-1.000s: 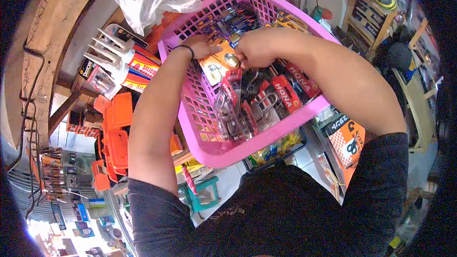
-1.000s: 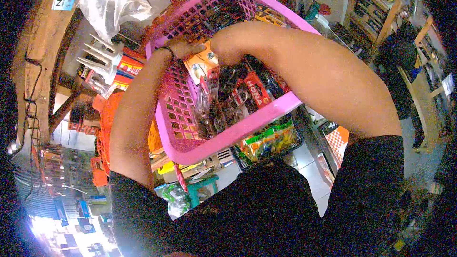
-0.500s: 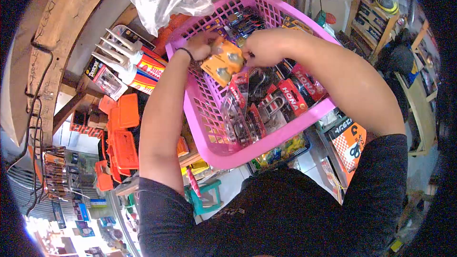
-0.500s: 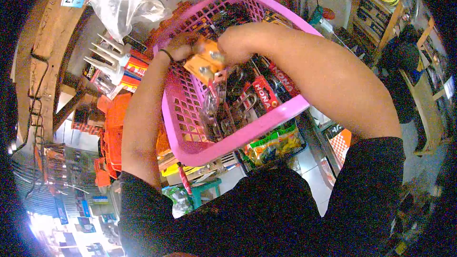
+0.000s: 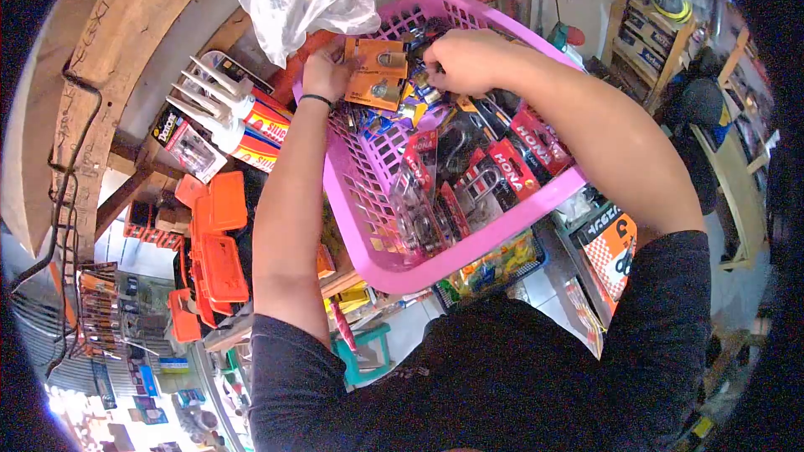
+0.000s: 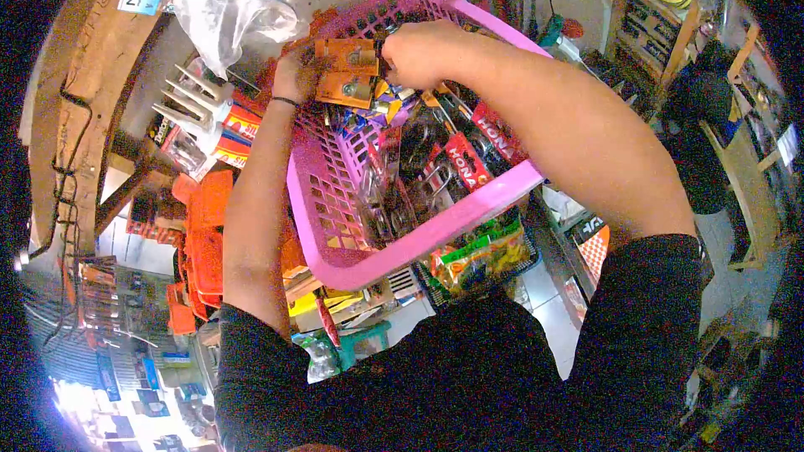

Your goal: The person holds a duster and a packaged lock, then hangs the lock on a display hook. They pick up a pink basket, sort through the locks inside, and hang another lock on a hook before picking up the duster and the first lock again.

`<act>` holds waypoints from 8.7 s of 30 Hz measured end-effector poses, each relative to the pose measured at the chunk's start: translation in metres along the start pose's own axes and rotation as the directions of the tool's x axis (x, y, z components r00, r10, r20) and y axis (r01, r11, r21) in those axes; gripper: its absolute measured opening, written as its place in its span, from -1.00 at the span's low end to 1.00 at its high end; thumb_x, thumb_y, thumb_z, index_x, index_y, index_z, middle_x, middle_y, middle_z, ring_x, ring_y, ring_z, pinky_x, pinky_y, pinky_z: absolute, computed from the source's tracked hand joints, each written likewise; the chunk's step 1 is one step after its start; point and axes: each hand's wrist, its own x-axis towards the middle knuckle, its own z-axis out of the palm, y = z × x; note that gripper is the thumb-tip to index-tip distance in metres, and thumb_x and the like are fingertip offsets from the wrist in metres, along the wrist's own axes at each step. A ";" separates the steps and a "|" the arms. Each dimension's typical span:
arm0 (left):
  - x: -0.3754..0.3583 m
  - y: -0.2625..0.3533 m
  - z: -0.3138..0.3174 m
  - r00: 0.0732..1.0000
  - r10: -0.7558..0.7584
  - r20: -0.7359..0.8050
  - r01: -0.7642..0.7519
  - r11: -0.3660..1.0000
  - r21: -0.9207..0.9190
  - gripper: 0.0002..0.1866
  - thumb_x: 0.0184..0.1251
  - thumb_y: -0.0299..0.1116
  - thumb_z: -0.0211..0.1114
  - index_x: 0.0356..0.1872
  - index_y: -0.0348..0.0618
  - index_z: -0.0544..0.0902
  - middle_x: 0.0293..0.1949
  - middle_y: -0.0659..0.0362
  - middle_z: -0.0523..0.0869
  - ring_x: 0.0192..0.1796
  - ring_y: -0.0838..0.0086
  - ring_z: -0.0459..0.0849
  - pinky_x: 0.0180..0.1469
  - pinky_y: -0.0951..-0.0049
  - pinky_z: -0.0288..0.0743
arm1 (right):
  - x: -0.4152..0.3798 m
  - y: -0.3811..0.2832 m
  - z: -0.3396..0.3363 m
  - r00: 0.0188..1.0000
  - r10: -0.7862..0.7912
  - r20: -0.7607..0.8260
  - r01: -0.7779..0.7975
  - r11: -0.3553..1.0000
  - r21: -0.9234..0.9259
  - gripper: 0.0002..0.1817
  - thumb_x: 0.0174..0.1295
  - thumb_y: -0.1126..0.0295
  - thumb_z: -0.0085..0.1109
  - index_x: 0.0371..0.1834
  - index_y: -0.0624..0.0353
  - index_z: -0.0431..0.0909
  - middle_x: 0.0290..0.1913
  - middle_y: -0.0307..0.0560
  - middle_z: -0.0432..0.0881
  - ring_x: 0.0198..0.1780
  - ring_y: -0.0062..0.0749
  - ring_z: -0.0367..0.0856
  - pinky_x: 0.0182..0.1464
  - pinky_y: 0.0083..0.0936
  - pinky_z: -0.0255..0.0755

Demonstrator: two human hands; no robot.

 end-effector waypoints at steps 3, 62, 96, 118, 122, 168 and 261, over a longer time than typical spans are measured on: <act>0.012 -0.047 0.022 0.987 0.160 0.000 -0.160 0.984 0.083 -0.62 -0.04 -0.34 0.31 -0.13 -0.21 0.55 -0.23 0.04 0.63 -0.22 0.40 0.61 -0.14 0.47 0.43 | 0.002 0.006 0.005 0.999 -0.012 -0.045 0.011 1.000 -0.010 -0.77 0.02 0.20 0.03 -0.43 0.12 0.54 -0.45 -0.01 0.58 -0.30 -0.15 0.55 -0.24 -0.26 0.40; -0.078 0.067 -0.002 0.425 -0.243 0.872 -0.507 0.734 0.452 -0.70 -0.19 -0.55 0.12 -0.34 -0.06 0.63 -0.29 0.05 0.64 -0.22 0.18 0.60 -0.20 0.32 0.47 | 0.003 0.023 -0.002 0.992 -0.068 0.108 0.059 0.995 0.082 -0.71 0.02 0.17 0.08 -0.38 0.19 0.56 -0.36 0.08 0.58 -0.25 -0.09 0.53 -0.17 -0.31 0.35; -0.460 0.099 -0.042 0.881 -0.208 -0.425 -0.264 0.529 -0.806 -0.01 0.01 0.31 0.01 0.26 -0.22 -0.15 -0.02 -0.11 0.43 -0.02 0.11 0.46 0.07 0.18 0.28 | -0.207 -0.291 0.159 0.804 -0.472 -0.362 0.523 0.270 0.809 -0.69 0.24 0.24 -0.10 -0.13 0.25 0.44 -0.56 -0.18 0.49 -0.62 -0.62 0.44 -0.56 -0.65 0.31; -0.777 -0.001 0.024 0.717 -0.680 0.150 -0.060 -0.275 -0.959 -0.19 0.12 0.31 -0.21 0.16 -0.23 0.11 -0.39 0.02 0.50 -0.46 0.26 0.56 -0.55 0.37 0.42 | -0.114 -0.354 0.338 0.877 -0.045 0.478 -0.478 -0.180 0.860 -0.50 0.06 -0.13 -0.05 -0.20 0.08 0.39 -0.32 -0.13 0.54 -0.29 -0.26 0.55 -0.26 -0.28 0.36; -0.781 0.001 0.026 0.722 -0.683 0.114 -0.080 -0.246 -0.966 -0.16 0.08 0.34 -0.19 0.16 -0.24 0.12 -0.39 0.01 0.51 -0.46 0.24 0.56 -0.56 0.37 0.42 | -0.098 -0.373 0.355 0.912 -0.003 0.411 -0.401 -0.225 0.888 -0.70 0.11 0.05 0.04 -0.39 0.05 0.40 -0.44 -0.19 0.53 -0.41 -0.36 0.54 -0.39 -0.42 0.40; -0.670 -0.108 0.004 0.920 -0.273 -0.280 -0.391 -0.642 -0.660 -0.29 0.20 0.24 -0.31 0.21 -0.10 0.15 0.16 -0.09 0.28 0.15 -0.04 0.29 0.17 -0.07 0.12 | -0.339 -0.368 0.386 0.807 -0.142 0.574 -0.373 0.631 0.680 -0.50 0.26 0.07 -0.19 -0.74 0.16 0.36 -0.74 -0.22 0.36 -0.65 -0.50 0.34 -0.54 -0.51 0.24; -0.679 -0.045 -0.010 0.674 -0.715 -0.187 -0.702 -0.541 -0.463 -0.36 0.25 0.19 -0.37 0.27 0.05 0.03 0.06 -0.11 0.39 0.04 0.00 0.43 0.06 -0.16 0.22 | -0.371 -0.357 0.401 0.688 -0.060 0.724 -0.666 0.344 0.662 -0.60 0.23 0.07 -0.10 -0.48 0.20 0.46 -0.71 -0.31 0.35 -0.68 -0.64 0.23 -0.62 -0.64 0.13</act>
